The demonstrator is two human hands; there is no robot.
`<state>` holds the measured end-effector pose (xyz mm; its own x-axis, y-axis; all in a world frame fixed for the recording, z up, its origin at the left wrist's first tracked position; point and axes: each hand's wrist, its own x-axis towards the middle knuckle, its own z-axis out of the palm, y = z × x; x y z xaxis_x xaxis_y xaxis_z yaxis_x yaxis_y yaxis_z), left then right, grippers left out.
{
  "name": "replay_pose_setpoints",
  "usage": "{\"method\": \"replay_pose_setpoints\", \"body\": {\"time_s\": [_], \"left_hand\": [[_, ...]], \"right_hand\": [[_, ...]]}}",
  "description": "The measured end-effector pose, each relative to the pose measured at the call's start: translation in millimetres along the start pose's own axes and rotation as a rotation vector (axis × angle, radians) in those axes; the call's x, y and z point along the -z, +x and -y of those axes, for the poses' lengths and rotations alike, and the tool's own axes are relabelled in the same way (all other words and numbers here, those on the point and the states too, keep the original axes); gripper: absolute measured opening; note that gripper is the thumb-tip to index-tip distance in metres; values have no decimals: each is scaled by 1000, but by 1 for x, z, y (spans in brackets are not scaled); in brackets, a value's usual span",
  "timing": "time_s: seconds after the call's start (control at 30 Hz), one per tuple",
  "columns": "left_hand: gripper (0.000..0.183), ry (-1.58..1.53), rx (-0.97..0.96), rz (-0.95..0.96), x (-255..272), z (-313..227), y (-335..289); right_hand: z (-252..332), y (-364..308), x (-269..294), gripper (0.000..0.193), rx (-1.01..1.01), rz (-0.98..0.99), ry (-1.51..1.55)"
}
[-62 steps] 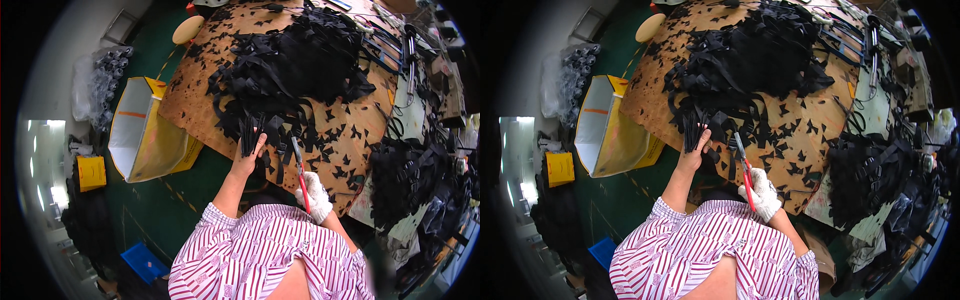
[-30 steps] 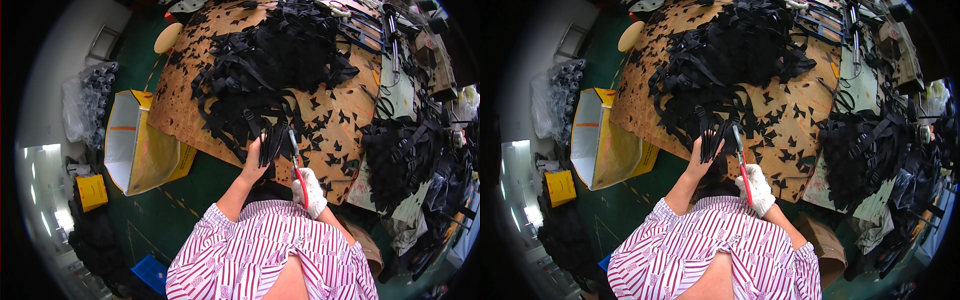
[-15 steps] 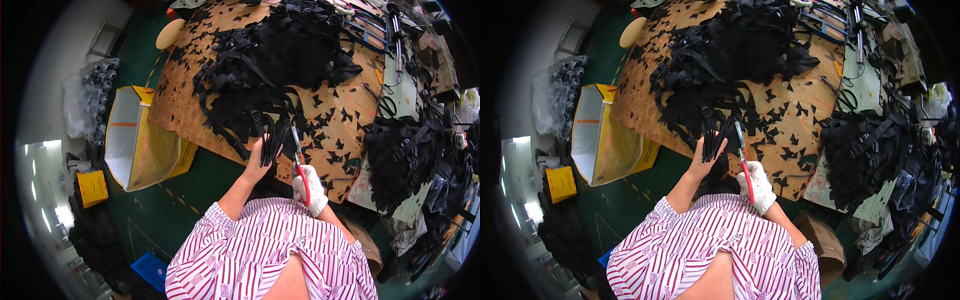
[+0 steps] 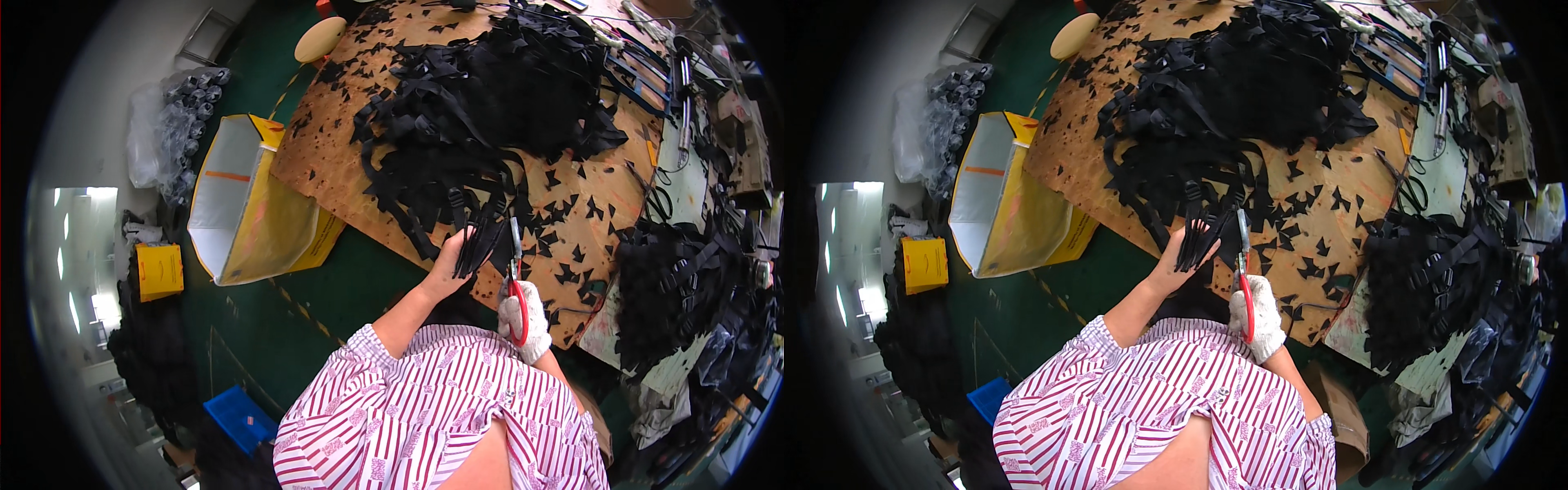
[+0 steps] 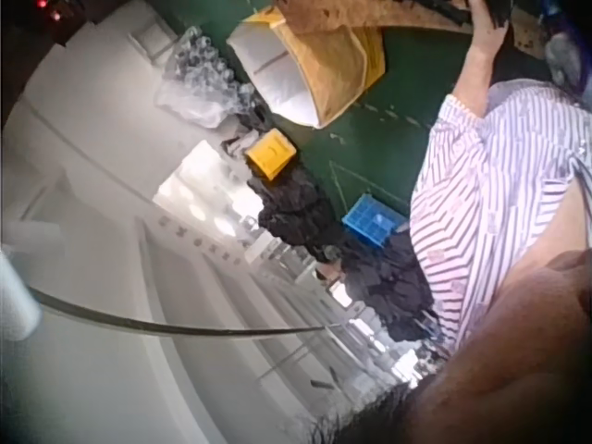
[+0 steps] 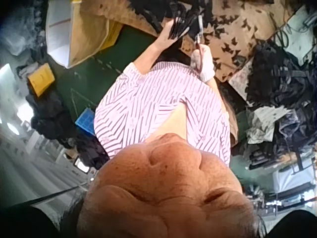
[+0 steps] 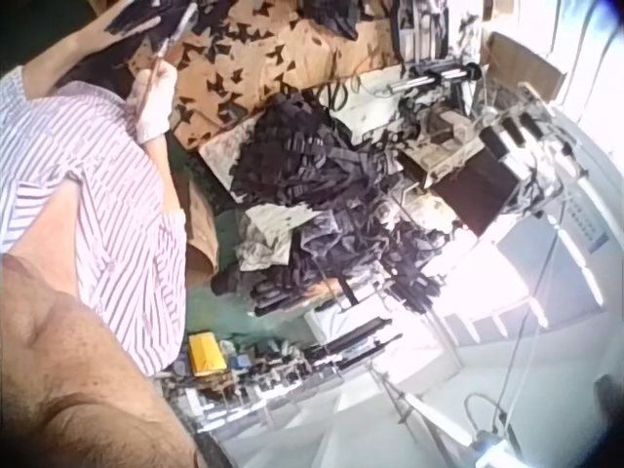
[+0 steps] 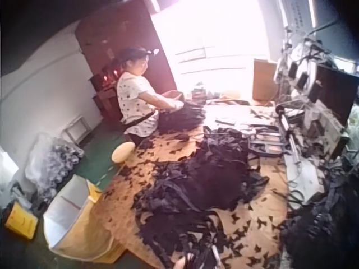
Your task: The person uses red-handled scissors to cut black fabric straps on a wooden workbench. They gather the cut pieces and place them into a cardboard box. The person then picks up a larger black fabric assembly and begins to fold and arrange it on the table.
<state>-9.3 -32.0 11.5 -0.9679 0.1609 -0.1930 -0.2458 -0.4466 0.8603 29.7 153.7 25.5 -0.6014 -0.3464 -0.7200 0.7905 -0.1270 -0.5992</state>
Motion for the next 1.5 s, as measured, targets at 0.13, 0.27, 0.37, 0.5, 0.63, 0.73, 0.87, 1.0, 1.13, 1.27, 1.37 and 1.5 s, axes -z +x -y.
{"method": "replay_pose_setpoints", "body": {"time_s": [0.13, 0.27, 0.37, 0.5, 0.63, 0.73, 0.87, 1.0, 1.13, 1.27, 1.37, 1.5], "left_hand": [[9, 552, -8, 50, -5, -11, -2], [18, -85, 96, -151, 1, 4, -2], [25, -151, 71, -341, 3, 19, -9], [27, 134, 230, -356, 6, -11, -18], [23, 109, 117, -147, 35, -14, -34], [27, -164, 349, -225, 45, -29, -39], [28, -98, 79, -460, 67, -72, -56], [13, 697, -437, -939, 97, -127, -68], [28, 622, -834, -832, 159, -168, -95], [21, 623, -425, -854, 172, -168, -40], [23, 1311, -317, -593, 178, -126, 14], [30, 1627, -251, -253, 196, -89, 41]], "right_hand": [[-1, 3, -7, 8, 138, -92, -20], [-5, 8, -3, 9, 88, -77, 0], [-20, 16, 2, 16, 220, -3, 59], [3, 3, 7, 48, 416, 14, 130], [13, 2, 15, 46, 383, 51, 148], [7, 9, 11, 43, 410, 43, 182], [5, 11, 5, 41, 372, 64, 189], [-2, 15, 7, 40, 324, 24, 154], [-4, 17, 10, 41, 366, -26, 131], [-8, 22, 11, 41, 342, -60, 203], [-5, 22, 11, 39, 318, -43, 181], [-9, 20, 11, 39, 316, -28, 191]]}}
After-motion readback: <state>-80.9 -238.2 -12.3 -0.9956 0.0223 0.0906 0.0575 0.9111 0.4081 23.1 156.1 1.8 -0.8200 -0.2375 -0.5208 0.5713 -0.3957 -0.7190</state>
